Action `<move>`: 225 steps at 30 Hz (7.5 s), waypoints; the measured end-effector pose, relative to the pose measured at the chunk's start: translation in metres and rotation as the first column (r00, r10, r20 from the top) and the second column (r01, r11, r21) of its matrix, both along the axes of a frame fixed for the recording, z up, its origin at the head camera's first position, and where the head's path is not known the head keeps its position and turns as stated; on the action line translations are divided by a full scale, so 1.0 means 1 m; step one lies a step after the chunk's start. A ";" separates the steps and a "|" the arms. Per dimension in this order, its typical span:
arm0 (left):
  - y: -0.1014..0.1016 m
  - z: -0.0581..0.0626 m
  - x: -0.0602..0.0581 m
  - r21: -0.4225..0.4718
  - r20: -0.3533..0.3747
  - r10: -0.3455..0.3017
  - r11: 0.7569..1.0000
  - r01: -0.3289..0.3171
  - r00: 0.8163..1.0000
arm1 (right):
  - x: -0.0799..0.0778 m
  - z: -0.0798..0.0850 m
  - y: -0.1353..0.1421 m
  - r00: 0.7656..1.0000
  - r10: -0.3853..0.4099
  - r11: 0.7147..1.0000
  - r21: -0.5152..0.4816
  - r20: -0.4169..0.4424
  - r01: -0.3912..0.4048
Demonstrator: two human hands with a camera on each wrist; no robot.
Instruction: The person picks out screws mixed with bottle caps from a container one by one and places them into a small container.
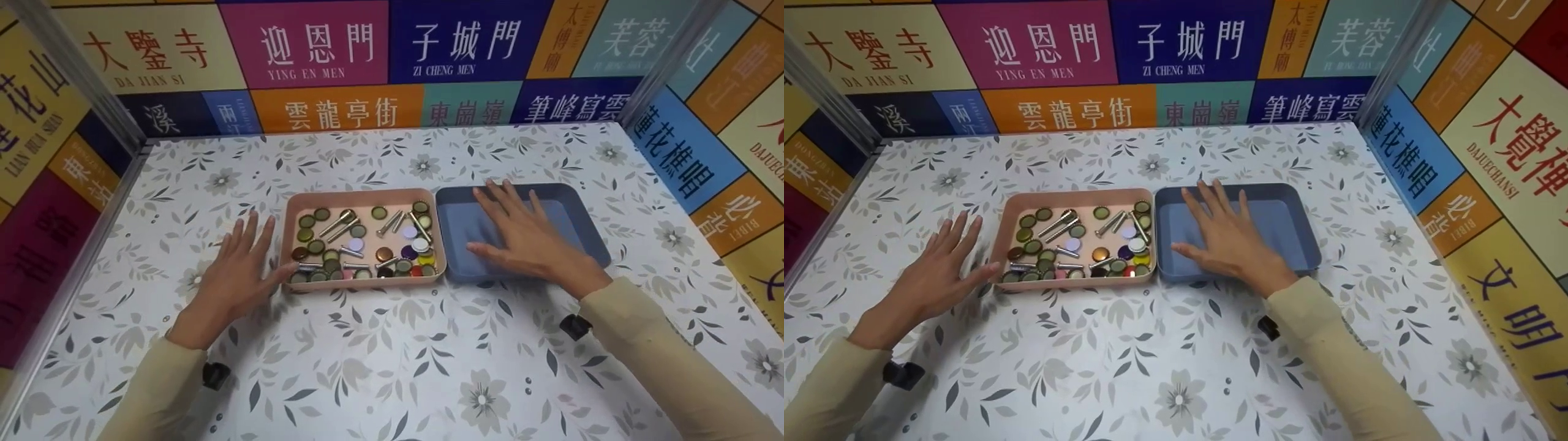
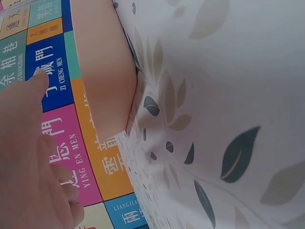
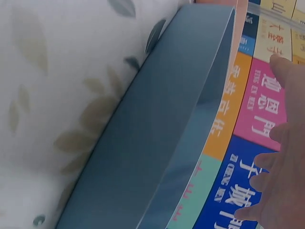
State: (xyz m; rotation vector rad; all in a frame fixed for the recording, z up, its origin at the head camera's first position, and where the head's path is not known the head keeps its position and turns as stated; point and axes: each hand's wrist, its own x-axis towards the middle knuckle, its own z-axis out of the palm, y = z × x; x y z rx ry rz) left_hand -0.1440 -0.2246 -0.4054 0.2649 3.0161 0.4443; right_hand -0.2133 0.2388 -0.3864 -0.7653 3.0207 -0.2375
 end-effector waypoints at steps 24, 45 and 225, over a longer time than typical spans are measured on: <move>0.024 -0.009 0.001 0.075 0.005 -0.007 0.997 0.007 1.000 | 0.005 -0.010 -0.046 0.991 0.131 0.991 -0.037 0.022 -0.130; 0.038 -0.009 -0.001 0.212 0.155 0.080 0.971 -0.113 0.985 | 0.007 -0.008 -0.081 0.982 0.175 0.972 -0.172 0.072 -0.161; 0.036 -0.021 -0.009 0.431 0.248 0.072 0.885 -0.177 0.966 | -0.007 -0.014 -0.142 0.982 0.132 0.951 -0.297 0.133 -0.088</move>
